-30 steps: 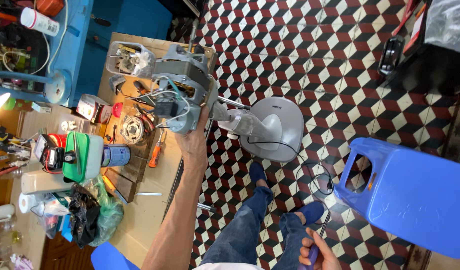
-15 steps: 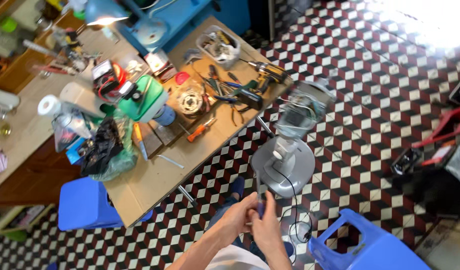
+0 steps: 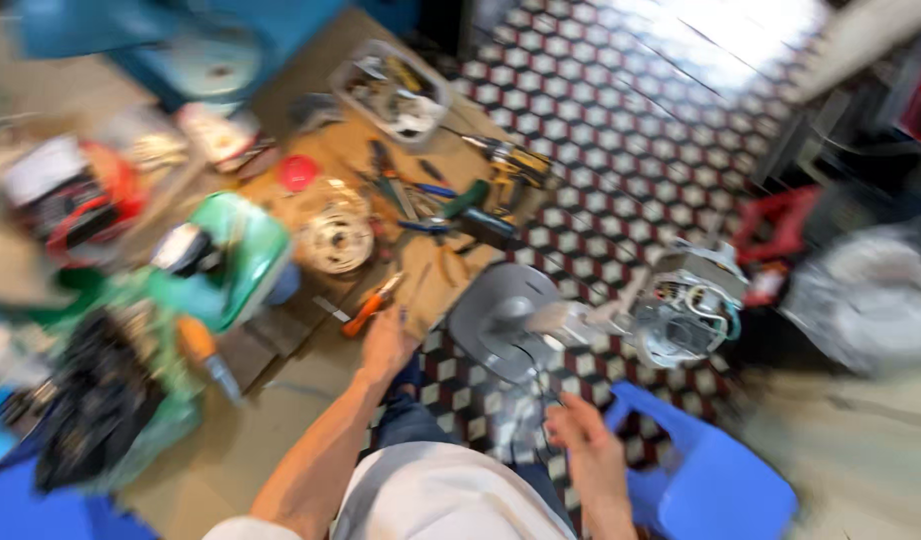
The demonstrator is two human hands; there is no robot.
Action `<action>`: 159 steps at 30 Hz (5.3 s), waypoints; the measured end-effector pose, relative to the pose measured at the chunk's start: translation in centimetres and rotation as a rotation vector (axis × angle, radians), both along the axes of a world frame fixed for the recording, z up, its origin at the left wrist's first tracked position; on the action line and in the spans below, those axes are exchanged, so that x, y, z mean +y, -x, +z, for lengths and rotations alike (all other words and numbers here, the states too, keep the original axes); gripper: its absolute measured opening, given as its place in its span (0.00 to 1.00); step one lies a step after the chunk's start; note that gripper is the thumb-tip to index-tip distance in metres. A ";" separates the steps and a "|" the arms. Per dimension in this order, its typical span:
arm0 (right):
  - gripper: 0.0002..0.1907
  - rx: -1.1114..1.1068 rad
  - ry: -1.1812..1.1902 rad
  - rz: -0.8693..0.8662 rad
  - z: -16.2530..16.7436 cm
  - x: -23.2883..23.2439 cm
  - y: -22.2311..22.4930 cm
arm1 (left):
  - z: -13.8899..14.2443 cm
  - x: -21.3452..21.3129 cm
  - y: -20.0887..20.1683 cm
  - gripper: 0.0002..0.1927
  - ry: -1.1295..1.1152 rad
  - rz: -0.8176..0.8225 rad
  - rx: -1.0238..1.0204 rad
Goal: The person disassembles a fan motor, uses a screwdriver and pliers to adjust internal components, and reassembles the motor housing. The person also handles a fan blade and a multimeter on the workbench.
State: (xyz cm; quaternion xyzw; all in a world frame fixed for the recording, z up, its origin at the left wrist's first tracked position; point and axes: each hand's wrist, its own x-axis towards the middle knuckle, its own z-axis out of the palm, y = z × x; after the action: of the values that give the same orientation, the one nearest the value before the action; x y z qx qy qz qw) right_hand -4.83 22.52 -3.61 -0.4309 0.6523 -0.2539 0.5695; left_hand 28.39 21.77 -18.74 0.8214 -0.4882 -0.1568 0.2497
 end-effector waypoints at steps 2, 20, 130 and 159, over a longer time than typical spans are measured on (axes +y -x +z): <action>0.21 0.045 0.053 -0.306 1.9 -0.1 2.5 | -0.4 -0.3 0.1 0.18 -0.048 -0.015 0.110; 0.50 0.917 0.369 -0.172 20.8 -12.9 -2.7 | 1.7 1.2 -2.1 0.30 -0.059 -0.060 0.159; 0.36 0.627 0.122 -0.057 7.5 -13.6 1.2 | -2.8 -3.7 -7.7 0.17 0.039 0.589 1.200; 0.33 -0.060 0.232 0.116 6.0 -7.7 -23.4 | 10.5 -1.0 -4.4 0.14 0.189 0.054 1.083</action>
State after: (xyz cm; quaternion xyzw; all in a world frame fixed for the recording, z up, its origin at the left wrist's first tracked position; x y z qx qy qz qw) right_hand 18.55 14.79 2.43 -0.5230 0.5753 -0.3072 0.5487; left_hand 32.80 20.73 -8.21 0.6097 -0.2806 -0.5059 0.5418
